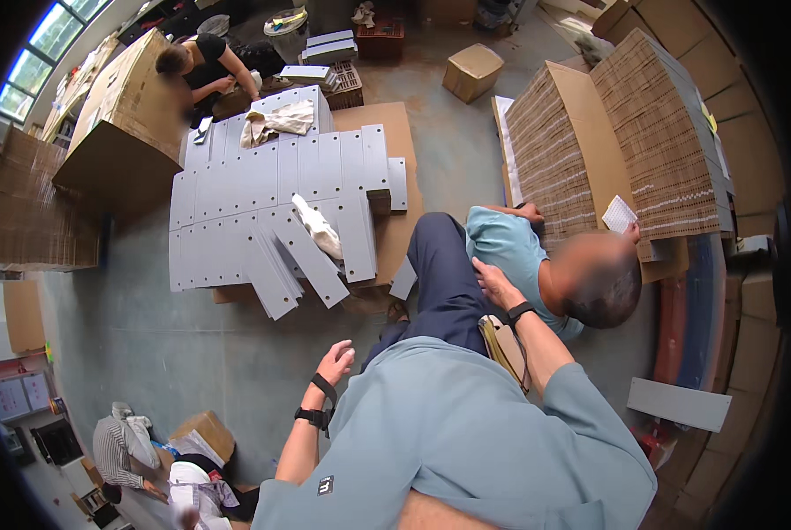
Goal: Cleaning and inspecting small furniture panels using a cloth and an abrasive block in a manufacturing setting.
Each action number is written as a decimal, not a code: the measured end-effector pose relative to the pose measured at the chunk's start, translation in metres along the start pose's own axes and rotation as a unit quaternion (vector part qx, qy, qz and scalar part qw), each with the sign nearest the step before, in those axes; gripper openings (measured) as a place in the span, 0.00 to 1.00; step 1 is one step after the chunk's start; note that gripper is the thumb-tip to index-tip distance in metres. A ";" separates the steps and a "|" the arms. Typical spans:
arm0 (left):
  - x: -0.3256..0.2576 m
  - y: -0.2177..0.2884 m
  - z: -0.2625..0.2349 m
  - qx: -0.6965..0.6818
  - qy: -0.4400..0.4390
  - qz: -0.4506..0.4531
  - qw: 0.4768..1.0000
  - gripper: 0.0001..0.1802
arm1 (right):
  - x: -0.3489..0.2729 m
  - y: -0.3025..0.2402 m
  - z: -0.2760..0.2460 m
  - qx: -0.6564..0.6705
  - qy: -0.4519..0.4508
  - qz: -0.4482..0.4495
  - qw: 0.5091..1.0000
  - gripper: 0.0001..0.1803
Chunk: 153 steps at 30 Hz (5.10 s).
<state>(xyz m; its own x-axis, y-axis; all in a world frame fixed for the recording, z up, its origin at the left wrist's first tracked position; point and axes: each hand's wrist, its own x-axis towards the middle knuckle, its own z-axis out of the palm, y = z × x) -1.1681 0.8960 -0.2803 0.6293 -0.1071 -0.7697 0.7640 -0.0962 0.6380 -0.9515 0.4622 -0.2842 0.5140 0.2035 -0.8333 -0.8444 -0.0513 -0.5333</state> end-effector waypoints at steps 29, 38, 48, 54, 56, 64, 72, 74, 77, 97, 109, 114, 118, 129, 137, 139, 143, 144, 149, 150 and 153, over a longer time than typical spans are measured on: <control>0.177 0.044 0.004 0.137 0.114 0.049 0.983 0.25 | 0.165 -0.106 -0.112 0.165 0.168 0.043 0.971 0.22; 0.219 0.217 0.051 0.162 0.142 -0.058 0.975 0.24 | 0.218 -0.181 -0.183 0.084 0.102 0.146 0.980 0.22; 0.266 0.394 0.084 0.191 0.081 -0.075 0.975 0.23 | 0.220 -0.272 -0.259 0.101 0.143 0.107 0.979 0.19; 0.324 0.429 0.081 -0.013 0.043 -0.087 0.995 0.29 | 0.214 -0.313 -0.298 0.050 0.150 0.065 0.985 0.20; 0.321 0.456 0.090 -0.040 0.062 -0.091 0.993 0.29 | 0.213 -0.325 -0.303 0.061 0.187 0.058 0.979 0.19; 0.380 0.515 0.096 0.107 0.067 0.016 0.992 0.21 | 0.238 -0.382 -0.331 0.037 0.186 0.017 0.982 0.20; 0.541 0.461 0.079 0.030 0.025 0.118 0.992 0.14 | 0.262 -0.454 -0.363 0.013 0.198 0.008 0.980 0.20; 0.570 0.476 0.077 0.098 0.031 0.149 0.984 0.18 | 0.274 -0.480 -0.366 -0.026 0.183 -0.001 0.983 0.20; 0.575 0.511 0.091 -0.014 0.012 0.065 0.998 0.17 | 0.300 -0.529 -0.369 -0.051 0.169 -0.015 0.984 0.19; 0.509 0.637 0.147 -0.153 -0.030 -0.056 0.986 0.28 | 0.357 -0.571 -0.433 -0.058 0.135 -0.032 0.989 0.18; 0.563 0.594 0.157 0.056 0.043 0.031 0.997 0.16 | 0.341 -0.515 -0.422 -0.086 0.114 -0.017 0.990 0.17; 0.570 0.509 0.170 -0.157 -0.074 0.019 0.985 0.15 | 0.331 -0.531 -0.418 -0.100 0.081 -0.072 0.989 0.18; 0.562 0.435 0.195 0.050 0.053 0.154 0.985 0.16 | 0.315 -0.526 -0.429 -0.092 0.083 -0.099 0.987 0.18; 0.563 0.457 0.186 0.144 0.008 0.074 0.987 0.18 | 0.292 -0.400 -0.447 -0.083 0.116 -0.047 0.989 0.18; 0.578 0.434 0.166 0.189 -0.024 0.032 0.981 0.26 | 0.316 -0.400 -0.422 -0.080 0.086 -0.047 0.992 0.16; 0.591 0.427 0.158 0.189 -0.052 0.040 0.980 0.26 | 0.312 -0.416 -0.416 -0.073 0.101 -0.044 0.991 0.16; 0.618 0.412 0.161 0.163 -0.001 0.111 0.980 0.27 | 0.320 -0.437 -0.419 -0.119 0.086 -0.079 0.986 0.15; 0.621 0.414 0.159 0.162 0.000 0.110 0.981 0.27 | 0.322 -0.439 -0.421 -0.148 0.072 -0.082 0.983 0.15; 0.619 0.418 0.158 0.159 0.006 0.107 0.981 0.28 | 0.321 -0.448 -0.413 -0.167 0.083 -0.081 0.979 0.18; 0.617 0.419 0.158 0.158 0.008 0.106 0.982 0.28 | 0.319 -0.449 -0.412 -0.171 0.086 -0.090 0.977 0.17; 0.612 0.419 0.161 0.155 0.010 0.102 0.983 0.28 | 0.323 -0.443 -0.414 -0.103 0.073 -0.098 0.987 0.14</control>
<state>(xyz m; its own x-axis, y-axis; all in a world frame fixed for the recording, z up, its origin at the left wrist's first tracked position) -0.4859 0.6304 -0.4803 0.7699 -0.1355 -0.6236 0.5437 -0.3725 0.7521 -0.3488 0.1462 -0.3773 0.6940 0.0878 -0.7146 -0.6848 -0.2261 -0.6928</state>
